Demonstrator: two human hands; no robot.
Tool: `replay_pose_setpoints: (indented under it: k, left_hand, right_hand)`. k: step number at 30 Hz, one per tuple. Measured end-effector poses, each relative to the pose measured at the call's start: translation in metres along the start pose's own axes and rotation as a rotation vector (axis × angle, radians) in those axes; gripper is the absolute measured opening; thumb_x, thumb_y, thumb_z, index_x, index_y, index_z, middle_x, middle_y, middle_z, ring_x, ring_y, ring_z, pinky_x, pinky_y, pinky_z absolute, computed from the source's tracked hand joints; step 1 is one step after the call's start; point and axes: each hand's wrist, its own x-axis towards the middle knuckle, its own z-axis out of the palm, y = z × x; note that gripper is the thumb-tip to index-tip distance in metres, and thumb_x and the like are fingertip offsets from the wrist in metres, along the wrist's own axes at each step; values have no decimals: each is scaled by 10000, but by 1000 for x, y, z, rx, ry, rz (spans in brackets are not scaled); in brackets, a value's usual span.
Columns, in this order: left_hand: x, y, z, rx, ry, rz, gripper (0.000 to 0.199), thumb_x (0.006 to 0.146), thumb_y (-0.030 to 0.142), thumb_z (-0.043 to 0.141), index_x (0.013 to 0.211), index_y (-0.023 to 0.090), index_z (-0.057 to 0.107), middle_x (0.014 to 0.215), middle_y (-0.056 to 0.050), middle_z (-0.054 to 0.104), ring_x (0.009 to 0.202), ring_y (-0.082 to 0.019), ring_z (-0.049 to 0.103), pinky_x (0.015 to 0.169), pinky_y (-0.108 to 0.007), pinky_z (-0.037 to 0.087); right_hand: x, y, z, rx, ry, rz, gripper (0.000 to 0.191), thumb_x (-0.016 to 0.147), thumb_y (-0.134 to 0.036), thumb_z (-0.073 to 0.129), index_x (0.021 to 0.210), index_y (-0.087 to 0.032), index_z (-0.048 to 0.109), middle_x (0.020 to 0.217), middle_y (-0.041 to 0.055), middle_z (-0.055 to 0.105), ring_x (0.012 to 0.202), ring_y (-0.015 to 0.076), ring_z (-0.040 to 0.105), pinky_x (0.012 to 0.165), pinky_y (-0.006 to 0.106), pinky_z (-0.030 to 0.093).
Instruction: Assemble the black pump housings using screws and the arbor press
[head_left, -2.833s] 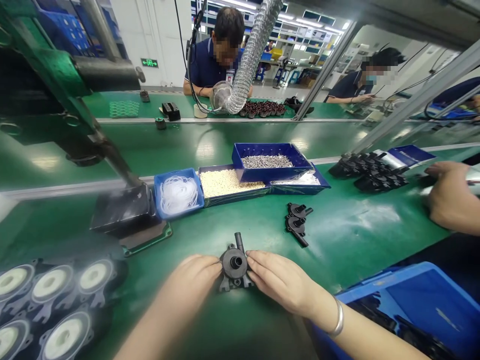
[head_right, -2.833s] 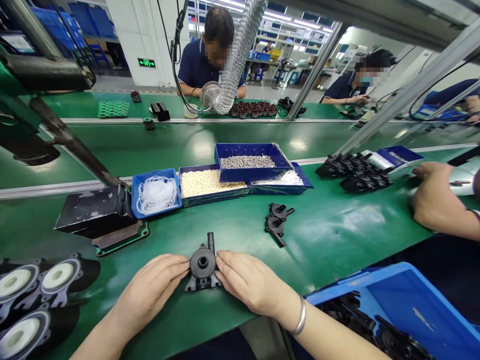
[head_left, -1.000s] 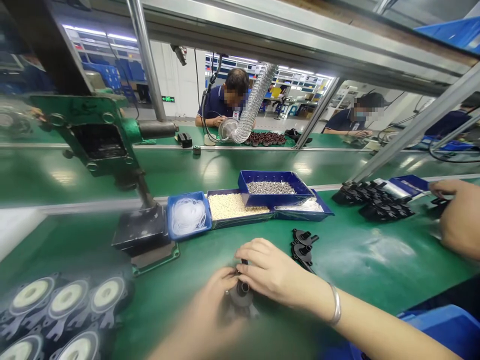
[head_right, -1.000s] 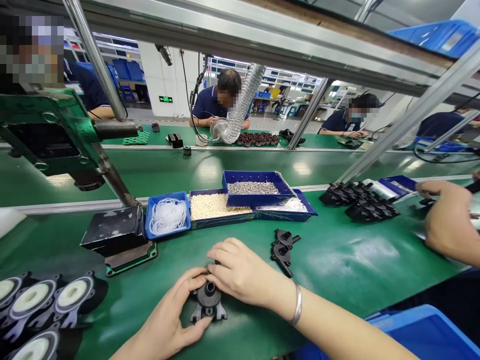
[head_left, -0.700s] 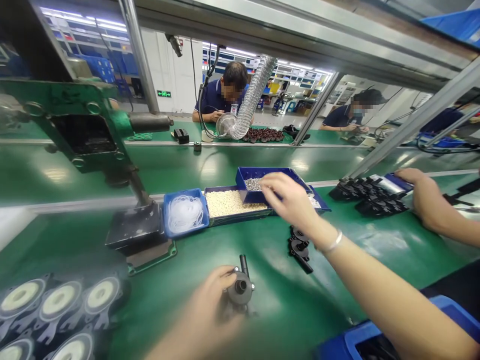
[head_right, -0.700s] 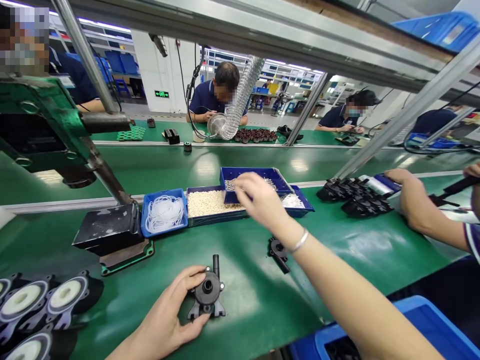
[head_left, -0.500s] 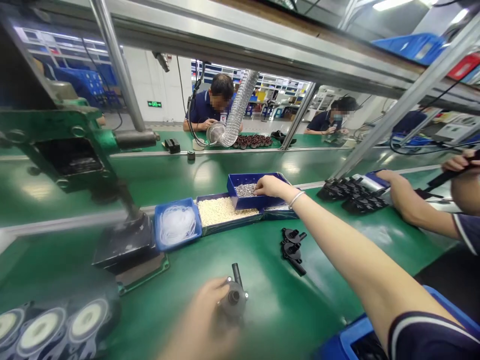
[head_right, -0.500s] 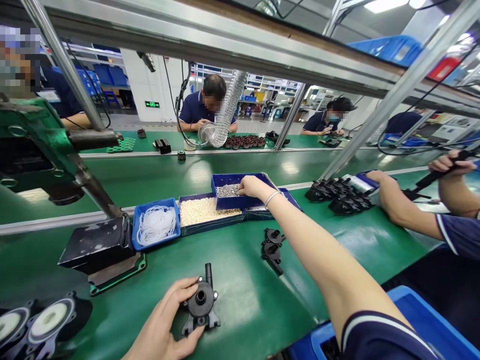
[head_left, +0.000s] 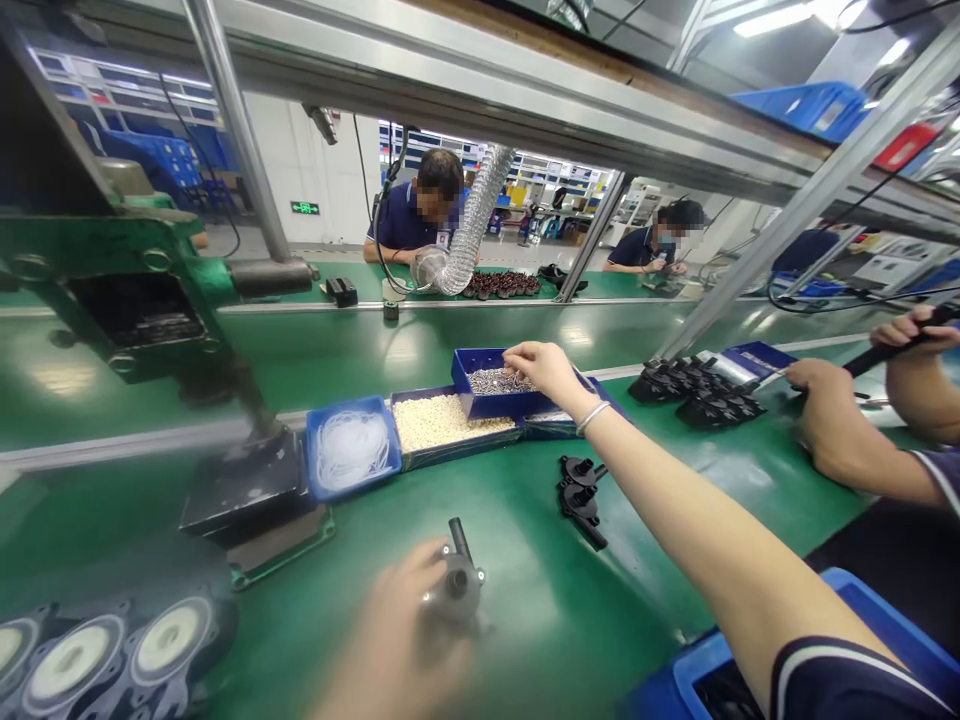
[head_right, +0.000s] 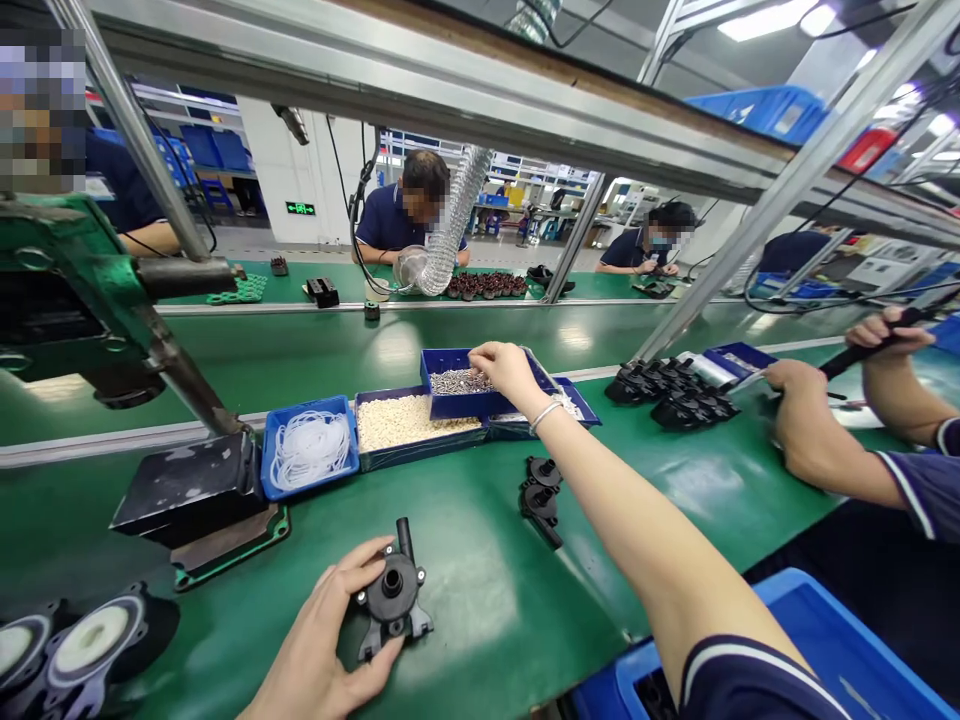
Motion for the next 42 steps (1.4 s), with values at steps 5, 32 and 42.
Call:
replay_pose_setpoints:
  k: [5, 32, 42]
  left_hand:
    - [-10, -15, 9, -133, -4, -23, 552, 721, 117, 683, 1213, 271, 485, 1338, -139, 582, 1177, -302, 614, 921, -497, 554]
    - [-14, -19, 14, -226, 3, -28, 611, 713, 142, 659, 1253, 227, 386, 1355, -176, 525, 1215, -304, 574, 967, -484, 520]
    - [-13, -18, 11, -235, -4, -40, 586, 726, 154, 673, 1246, 224, 412, 1349, -166, 540, 1223, -297, 575, 972, -466, 520]
  right_hand:
    - [-84, -49, -4, 164, -115, -233, 164, 903, -252, 633, 1008, -182, 737, 880, 31, 722, 735, 140, 659, 720, 242, 528]
    - [-252, -62, 55, 259, -278, -659, 334, 897, 33, 544, 1179, -144, 574, 997, 102, 620, 899, 200, 575, 764, 351, 514]
    - [-259, -47, 48, 28, -302, -777, 484, 890, -43, 572, 1365, -93, 493, 1067, 155, 596, 919, 240, 551, 774, 406, 501]
